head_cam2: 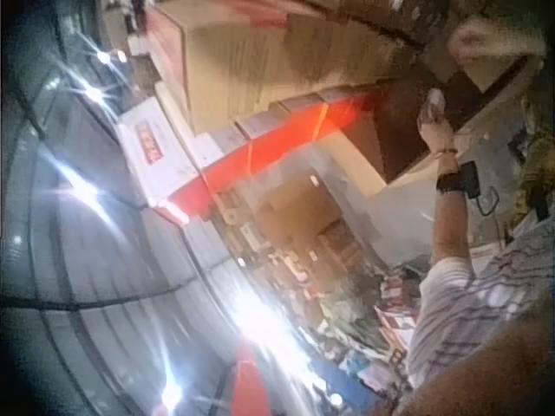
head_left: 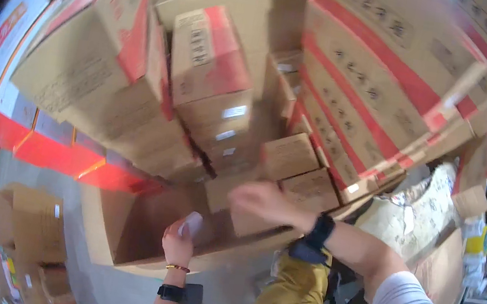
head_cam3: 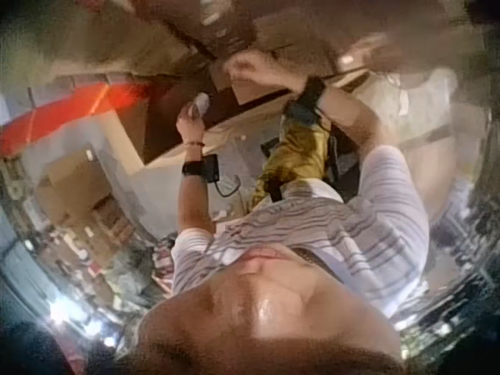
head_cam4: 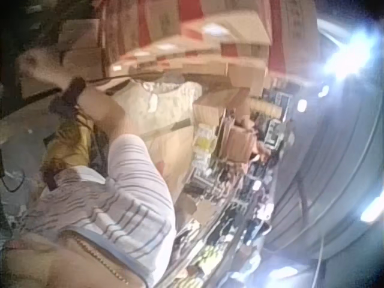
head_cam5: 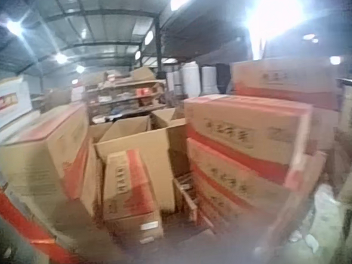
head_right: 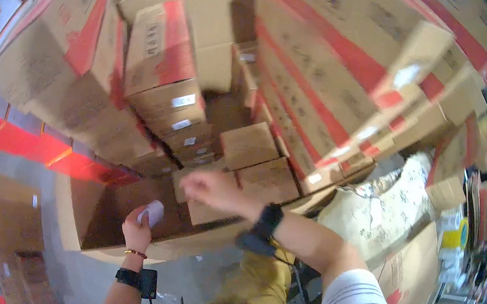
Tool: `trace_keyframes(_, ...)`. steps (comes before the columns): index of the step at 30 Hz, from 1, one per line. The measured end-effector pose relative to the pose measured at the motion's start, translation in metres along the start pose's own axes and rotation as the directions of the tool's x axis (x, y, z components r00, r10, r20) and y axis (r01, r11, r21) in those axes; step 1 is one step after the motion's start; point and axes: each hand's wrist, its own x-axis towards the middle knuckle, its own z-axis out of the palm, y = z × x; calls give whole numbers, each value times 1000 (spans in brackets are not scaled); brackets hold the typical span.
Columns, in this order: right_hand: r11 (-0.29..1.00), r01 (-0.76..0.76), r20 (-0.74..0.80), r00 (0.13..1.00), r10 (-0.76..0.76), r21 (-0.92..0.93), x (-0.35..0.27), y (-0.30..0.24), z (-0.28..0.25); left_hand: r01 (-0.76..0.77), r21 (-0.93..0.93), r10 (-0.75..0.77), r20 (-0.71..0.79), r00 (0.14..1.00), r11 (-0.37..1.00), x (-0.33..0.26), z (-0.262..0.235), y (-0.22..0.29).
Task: Packing black shoes into cardboard shoe boxes and applying labels in a manufacturing environment.
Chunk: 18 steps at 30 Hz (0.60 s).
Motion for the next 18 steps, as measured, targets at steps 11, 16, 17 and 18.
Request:
trace_keyframes(11,951,35,-478,858,-187,-308,-283,-59,-48,-46,-915,258,64,964,400,-64,18,186)
trace_keyframes(16,992,-124,-859,506,75,13,-352,-94,-37,397,-909,639,382,667,129,-166,50,330)
trace_keyframes(17,994,-98,-899,438,0,-48,-367,-91,-33,425,-897,685,385,619,120,-183,57,341)
trace_keyframes(18,992,-96,-922,385,-36,-79,-384,-85,-30,426,-890,702,407,584,162,-200,61,351)
